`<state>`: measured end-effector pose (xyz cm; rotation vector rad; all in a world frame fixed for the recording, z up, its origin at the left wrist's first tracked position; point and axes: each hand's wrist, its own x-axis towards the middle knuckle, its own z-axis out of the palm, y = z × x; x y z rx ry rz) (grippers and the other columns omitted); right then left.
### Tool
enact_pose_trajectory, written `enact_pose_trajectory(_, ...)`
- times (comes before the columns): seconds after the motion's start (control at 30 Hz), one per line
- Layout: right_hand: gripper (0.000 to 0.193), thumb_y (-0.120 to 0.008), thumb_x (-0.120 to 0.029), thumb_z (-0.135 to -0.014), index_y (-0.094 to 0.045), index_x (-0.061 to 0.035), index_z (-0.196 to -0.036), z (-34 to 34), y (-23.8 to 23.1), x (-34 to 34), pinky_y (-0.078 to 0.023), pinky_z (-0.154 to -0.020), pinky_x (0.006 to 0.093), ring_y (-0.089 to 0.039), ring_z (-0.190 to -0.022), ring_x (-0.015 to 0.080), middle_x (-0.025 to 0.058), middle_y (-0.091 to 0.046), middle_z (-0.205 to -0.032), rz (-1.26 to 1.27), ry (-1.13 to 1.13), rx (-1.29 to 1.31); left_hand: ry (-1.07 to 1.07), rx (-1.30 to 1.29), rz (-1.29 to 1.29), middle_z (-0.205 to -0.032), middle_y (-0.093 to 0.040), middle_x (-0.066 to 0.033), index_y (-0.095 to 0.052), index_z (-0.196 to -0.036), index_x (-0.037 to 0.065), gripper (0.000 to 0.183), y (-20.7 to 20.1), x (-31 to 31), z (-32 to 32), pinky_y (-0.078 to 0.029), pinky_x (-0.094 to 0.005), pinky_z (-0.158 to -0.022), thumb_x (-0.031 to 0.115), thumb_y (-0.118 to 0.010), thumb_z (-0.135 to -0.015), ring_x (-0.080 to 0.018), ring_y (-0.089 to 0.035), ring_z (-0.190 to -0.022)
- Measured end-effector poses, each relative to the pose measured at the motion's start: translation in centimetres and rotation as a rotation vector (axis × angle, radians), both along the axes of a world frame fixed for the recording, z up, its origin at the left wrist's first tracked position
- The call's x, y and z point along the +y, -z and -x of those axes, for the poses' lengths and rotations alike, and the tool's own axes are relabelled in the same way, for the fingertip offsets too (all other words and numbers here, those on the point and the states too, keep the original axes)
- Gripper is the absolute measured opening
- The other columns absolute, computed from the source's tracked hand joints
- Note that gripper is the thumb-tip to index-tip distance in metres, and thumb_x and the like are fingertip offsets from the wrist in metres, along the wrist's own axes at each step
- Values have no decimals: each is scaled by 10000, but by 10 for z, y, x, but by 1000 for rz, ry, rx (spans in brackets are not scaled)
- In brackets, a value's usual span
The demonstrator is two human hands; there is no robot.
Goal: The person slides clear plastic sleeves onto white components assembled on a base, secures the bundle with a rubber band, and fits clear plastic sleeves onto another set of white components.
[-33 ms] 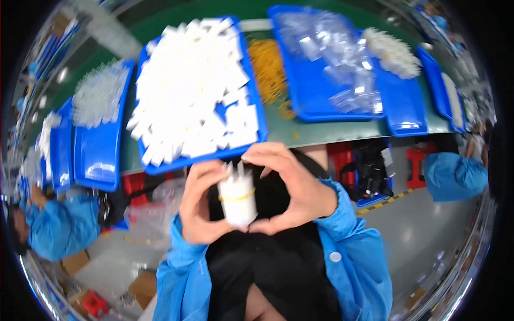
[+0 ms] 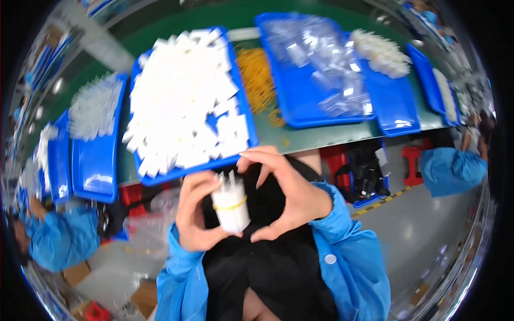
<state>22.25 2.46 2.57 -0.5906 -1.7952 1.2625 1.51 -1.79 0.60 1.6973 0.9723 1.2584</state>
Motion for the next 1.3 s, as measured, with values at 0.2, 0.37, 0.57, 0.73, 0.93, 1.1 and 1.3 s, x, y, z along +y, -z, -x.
enact_pose_trajectory(0.2, 380, -693, -55, -730, -461, -42, -1030, 0, 29, -6, -324, -477, 180, -393, -549, 13, -30, -472, -644, 549, -142, 199, 145, 77, -28, -1068, -486, -140, -459, -1113, 26, 720, 2, 10, -18, -383, -341, -863, 91, -832, -501, -258, -483, -971)
enact_pose_trajectory(0.37, 321, -717, -96, -717, -471, -69, -921, -32, 5, 3, -292, -461, 172, -370, -549, -2, -49, -485, -646, 401, 50, 24, 203, 53, -27, -1260, -378, -200, -407, -1203, 43, 854, 5, 28, -37, -396, -373, -887, 225, -865, -505, -309, -430, -1117)
enact_pose_trajectory(0.57, 323, -750, -150, -679, -525, -37, -881, -150, -31, 57, -384, -450, 199, -510, -538, 57, 14, -543, -628, -70, 1015, -302, 254, 75, -53, -1208, -472, -208, -467, -1165, 18, 712, -5, 46, -30, -429, -387, -860, 183, -823, -571, -331, -482, -1092)
enact_pose_trajectory(0.73, 382, -704, -327, -703, -507, -39, -859, -246, -23, 145, -442, -458, 339, -585, -517, 259, 127, -562, -560, -400, 1341, -932, 161, 77, -55, -1005, -609, -180, -571, -976, -25, 403, -17, 45, -17, -428, -402, -854, 83, -755, -635, -340, -561, -975)
enact_pose_trajectory(0.93, 376, -651, -322, -731, -531, -48, -960, -250, 11, 193, -480, -582, 424, -611, -689, 343, 182, -622, -732, -354, 1259, -1112, 29, -37, -14, -938, -629, -180, -584, -944, -32, 287, -22, 41, -3, -450, -377, -813, 50, -688, -689, -317, -593, -896)
enact_pose_trajectory(1.1, 423, -653, -343, -730, -528, -52, -1011, -265, 22, 200, -482, -603, 426, -610, -711, 356, 182, -628, -754, -383, 1278, -1142, 15, -70, 46, -903, -638, -179, -599, -918, -40, 236, -24, 48, 0, -459, -378, -798, 19, -661, -698, -307, -603, -868)
enact_pose_trajectory(1.3, 502, -655, -361, -749, -512, -74, -1135, -232, -16, 181, -470, -564, 399, -604, -641, 308, 153, -613, -701, -338, 1324, -1218, 14, -109, -52, -898, -644, -167, -609, -905, -38, 186, -36, 47, 14, -453, -389, -811, 74, -618, -757, -309, -600, -874)
